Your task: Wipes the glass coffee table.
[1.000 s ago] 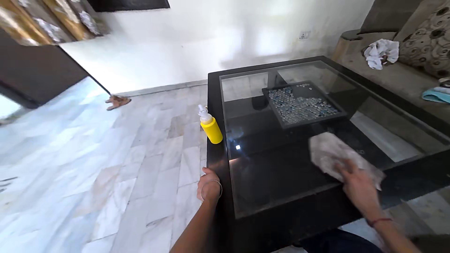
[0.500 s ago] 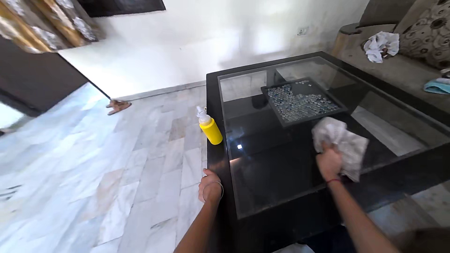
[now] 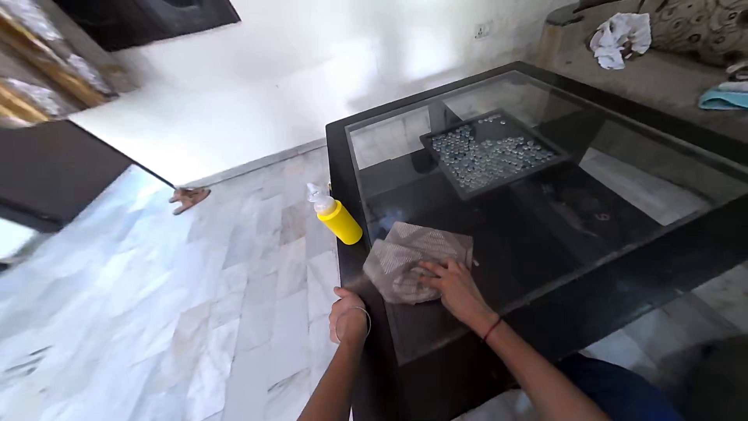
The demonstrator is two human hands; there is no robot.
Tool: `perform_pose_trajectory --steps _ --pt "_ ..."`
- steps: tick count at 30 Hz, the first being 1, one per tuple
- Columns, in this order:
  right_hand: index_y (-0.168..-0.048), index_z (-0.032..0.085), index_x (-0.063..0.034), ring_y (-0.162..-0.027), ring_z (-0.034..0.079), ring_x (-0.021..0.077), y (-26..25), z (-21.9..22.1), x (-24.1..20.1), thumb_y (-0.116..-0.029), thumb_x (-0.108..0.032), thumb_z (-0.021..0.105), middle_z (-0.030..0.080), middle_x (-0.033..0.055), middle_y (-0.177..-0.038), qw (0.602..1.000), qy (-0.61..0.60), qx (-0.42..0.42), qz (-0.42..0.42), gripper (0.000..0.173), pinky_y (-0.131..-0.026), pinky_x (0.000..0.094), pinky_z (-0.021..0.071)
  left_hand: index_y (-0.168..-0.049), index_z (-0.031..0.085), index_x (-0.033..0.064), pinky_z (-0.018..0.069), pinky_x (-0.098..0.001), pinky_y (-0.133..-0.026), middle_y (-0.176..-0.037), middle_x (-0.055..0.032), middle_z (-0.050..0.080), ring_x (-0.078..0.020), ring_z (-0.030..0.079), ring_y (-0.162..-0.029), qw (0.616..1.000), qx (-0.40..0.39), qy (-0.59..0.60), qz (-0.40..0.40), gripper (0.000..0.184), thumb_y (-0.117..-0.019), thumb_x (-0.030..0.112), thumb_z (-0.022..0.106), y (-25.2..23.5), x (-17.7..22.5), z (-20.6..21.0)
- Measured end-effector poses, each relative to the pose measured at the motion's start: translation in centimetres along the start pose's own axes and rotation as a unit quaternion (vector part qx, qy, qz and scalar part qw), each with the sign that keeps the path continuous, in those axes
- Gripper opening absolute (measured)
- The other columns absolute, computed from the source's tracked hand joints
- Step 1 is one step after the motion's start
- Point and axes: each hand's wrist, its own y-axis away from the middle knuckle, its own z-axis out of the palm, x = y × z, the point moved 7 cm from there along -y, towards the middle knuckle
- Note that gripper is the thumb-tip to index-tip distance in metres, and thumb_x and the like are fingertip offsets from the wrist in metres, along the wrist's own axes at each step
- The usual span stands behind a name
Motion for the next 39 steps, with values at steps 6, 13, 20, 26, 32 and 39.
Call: perform_pose_trajectory --steps 6,13,20,26,32,39 --pt "-0.116 0.080 -0.0154 -0.121 0.059 0.0481 2.7 -8.2 12.3 -0.0903 0.013 0.061 0.066 0.0063 -0.141 0.955 0.048 0.248 0.158 0.043 -0.095 0.0672 0.0431 -0.131 0.064 -0.0020 0.0503 -0.0593 -0.101 -0.137 -0.0247 0.064 -0.0390 0.060 -0.131 1.000 0.003 -0.009 -0.003 0.084 -0.1103 0.053 0.004 -0.1 0.0 0.0" --pt "-0.124 0.073 -0.0058 -0.133 0.043 0.0608 11.4 -14.3 20.6 -0.0942 0.008 0.057 0.055 0.0250 -0.147 0.822 0.018 0.380 0.424 0.037 -0.101 0.0775 0.0331 -0.128 0.066 -0.0018 0.0496 -0.0602 -0.101 -0.137 -0.0248 0.064 -0.0394 0.060 -0.131 1.000 0.003 0.011 -0.016 0.085 -0.1101 0.054 0.004 -0.3 -0.1 0.1" --pt "-0.135 0.067 -0.0086 -0.132 0.049 0.0519 5.0 -9.3 12.5 -0.0908 0.009 0.062 0.051 0.0218 -0.152 0.922 0.040 0.212 0.323 0.048 -0.102 0.0636 0.0446 -0.129 0.065 -0.0015 0.0503 -0.0589 -0.101 -0.136 -0.0239 0.064 -0.0383 0.060 -0.131 1.000 0.003 -0.003 -0.015 0.084 -0.1104 0.053 0.004 -0.1 0.0 0.1" --pt "-0.144 0.062 -0.0202 -0.140 0.047 0.0409 1.7 1.5 -3.3 -0.0909 0.011 0.053 0.047 0.0068 -0.160 0.998 -0.009 -0.069 -0.005 0.062 -0.110 0.0565 0.0415 -0.133 0.063 -0.0021 0.0476 -0.0601 -0.104 -0.139 -0.0250 0.062 -0.0394 0.058 -0.134 1.000 -0.007 0.005 0.004 0.083 -0.1105 0.053 0.005 0.4 -0.1 0.0" --pt "-0.136 0.068 -0.0151 -0.134 0.053 0.0421 1.8 3.0 -6.1 -0.0916 0.011 0.056 0.053 0.0090 -0.155 0.995 0.003 -0.035 -0.098 0.053 -0.104 0.0579 0.0454 -0.133 0.062 -0.0009 0.0505 -0.0589 -0.101 -0.136 -0.0240 0.064 -0.0385 0.061 -0.130 0.999 -0.007 -0.029 0.025 0.080 -0.1112 0.052 0.007 0.3 -0.1 0.0" --pt "-0.118 0.079 -0.0147 -0.121 0.059 0.0503 3.7 -8.2 11.5 -0.0914 0.009 0.063 0.065 0.0114 -0.140 0.940 0.094 0.252 0.210 0.039 -0.096 0.0683 0.0442 -0.131 0.065 -0.0007 0.0496 -0.0599 -0.102 -0.138 -0.0244 0.063 -0.0391 0.059 -0.133 1.000 -0.009 0.009 -0.014 0.085 -0.1101 0.054 0.004 0.1 -0.1 0.0"
